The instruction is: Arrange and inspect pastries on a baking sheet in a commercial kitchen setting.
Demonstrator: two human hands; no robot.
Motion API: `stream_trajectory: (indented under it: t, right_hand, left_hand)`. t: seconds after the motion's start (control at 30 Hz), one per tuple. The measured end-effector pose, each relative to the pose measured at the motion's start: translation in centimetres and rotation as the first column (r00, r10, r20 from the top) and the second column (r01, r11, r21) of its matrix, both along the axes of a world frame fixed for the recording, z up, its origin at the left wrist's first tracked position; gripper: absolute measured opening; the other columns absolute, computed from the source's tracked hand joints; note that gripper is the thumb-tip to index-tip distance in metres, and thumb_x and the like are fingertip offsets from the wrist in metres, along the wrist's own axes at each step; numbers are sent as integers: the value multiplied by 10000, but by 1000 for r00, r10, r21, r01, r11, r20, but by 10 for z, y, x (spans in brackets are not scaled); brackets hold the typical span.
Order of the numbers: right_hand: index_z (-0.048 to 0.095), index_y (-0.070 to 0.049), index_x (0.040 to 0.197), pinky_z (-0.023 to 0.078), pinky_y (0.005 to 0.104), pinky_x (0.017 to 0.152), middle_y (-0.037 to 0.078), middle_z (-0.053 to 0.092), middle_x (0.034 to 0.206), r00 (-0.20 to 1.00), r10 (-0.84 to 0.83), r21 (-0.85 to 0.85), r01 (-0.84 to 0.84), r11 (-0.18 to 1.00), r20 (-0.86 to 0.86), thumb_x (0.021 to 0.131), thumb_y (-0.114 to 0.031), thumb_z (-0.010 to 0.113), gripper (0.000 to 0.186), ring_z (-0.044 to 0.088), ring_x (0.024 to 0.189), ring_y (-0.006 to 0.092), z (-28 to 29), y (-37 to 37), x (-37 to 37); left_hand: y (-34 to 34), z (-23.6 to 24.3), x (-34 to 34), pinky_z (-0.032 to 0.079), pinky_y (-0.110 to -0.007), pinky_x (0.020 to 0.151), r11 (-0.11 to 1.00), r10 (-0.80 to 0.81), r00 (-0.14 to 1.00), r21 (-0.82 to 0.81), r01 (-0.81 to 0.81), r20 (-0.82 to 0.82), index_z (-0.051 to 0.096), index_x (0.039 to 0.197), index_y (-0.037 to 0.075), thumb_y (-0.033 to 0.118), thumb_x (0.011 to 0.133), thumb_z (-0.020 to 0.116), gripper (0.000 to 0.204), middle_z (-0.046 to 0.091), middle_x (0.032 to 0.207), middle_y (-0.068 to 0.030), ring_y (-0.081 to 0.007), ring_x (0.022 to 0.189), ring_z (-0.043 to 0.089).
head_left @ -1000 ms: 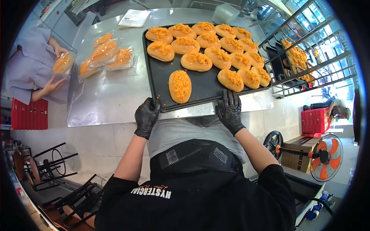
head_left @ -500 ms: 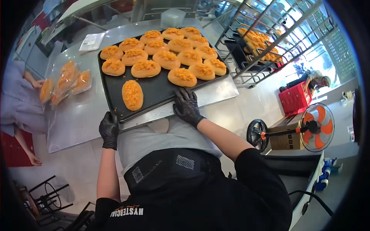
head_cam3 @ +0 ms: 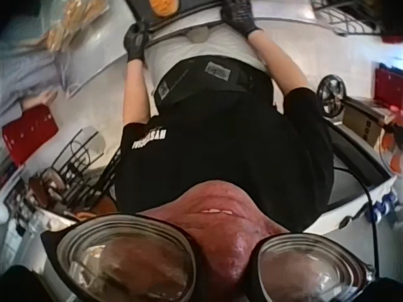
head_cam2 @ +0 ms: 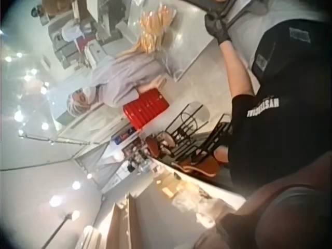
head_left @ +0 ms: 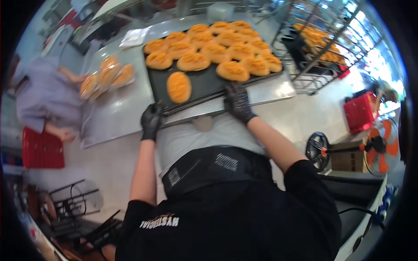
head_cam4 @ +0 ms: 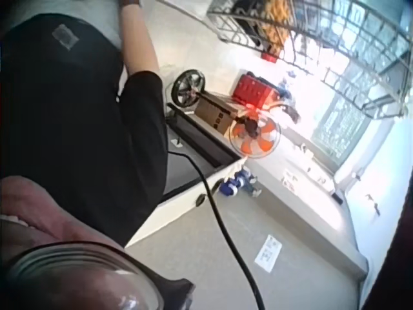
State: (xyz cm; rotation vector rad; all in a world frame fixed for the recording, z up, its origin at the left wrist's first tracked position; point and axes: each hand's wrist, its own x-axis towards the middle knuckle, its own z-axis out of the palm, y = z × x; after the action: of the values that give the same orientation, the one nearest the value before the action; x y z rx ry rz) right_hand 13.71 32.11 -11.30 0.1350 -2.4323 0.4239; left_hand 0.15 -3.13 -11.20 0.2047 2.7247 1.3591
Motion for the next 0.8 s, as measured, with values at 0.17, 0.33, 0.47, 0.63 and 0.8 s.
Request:
stream_trajectory:
  t: [0.17, 0.33, 0.47, 0.63, 0.8]
  right_hand:
    - [595, -102, 1246, 440, 476, 932, 144, 592, 1254, 990, -111, 175, 94, 980, 87, 793, -213, 642, 469, 552, 1119, 369, 10, 6, 4]
    - [639, -143, 1176, 440, 457, 888, 71, 637, 1189, 961, -186, 193, 147, 970, 204, 825, -259, 658, 371, 585, 1063, 306, 28, -2, 1]
    - [647, -151, 1159, 442, 438, 872, 50, 650, 1169, 948, -164, 211, 107, 972, 273, 824, -244, 667, 348, 595, 1038, 290, 34, 5, 2]
    - [656, -154, 1129, 446, 414, 868, 31, 661, 1148, 959, -93, 192, 41, 981, 269, 811, -202, 690, 323, 600, 1008, 274, 43, 16, -2]
    - [672, -149, 1082, 450, 390, 863, 22, 673, 1108, 946, -48, 194, -16, 981, 321, 795, -155, 710, 289, 603, 959, 259, 54, 20, 1]
  left_hand:
    - [8, 26, 9, 461, -429, 634, 993, -14, 999, -117, 19, 49, 678, 883, 73, 490, 909, 575, 431, 695, 770, -118, -351, 675, 609]
    - [-1, 25, 13, 460, -420, 625, 985, -43, 999, -166, 46, 18, 677, 872, 67, 463, 869, 607, 402, 686, 743, -113, -341, 661, 606]
    - [0, 44, 20, 457, -416, 618, 973, -120, 992, -192, 125, 38, 674, 867, 61, 440, 851, 626, 382, 674, 726, -113, -336, 642, 596]
    - [2, 48, 26, 447, -396, 602, 962, -158, 984, -214, 172, 81, 662, 855, 43, 407, 855, 643, 364, 654, 706, -104, -311, 603, 565]
    - [-1, 34, 39, 435, -380, 590, 981, -189, 973, -8, 192, 135, 640, 834, 20, 407, 869, 653, 389, 627, 683, -95, -274, 580, 537]
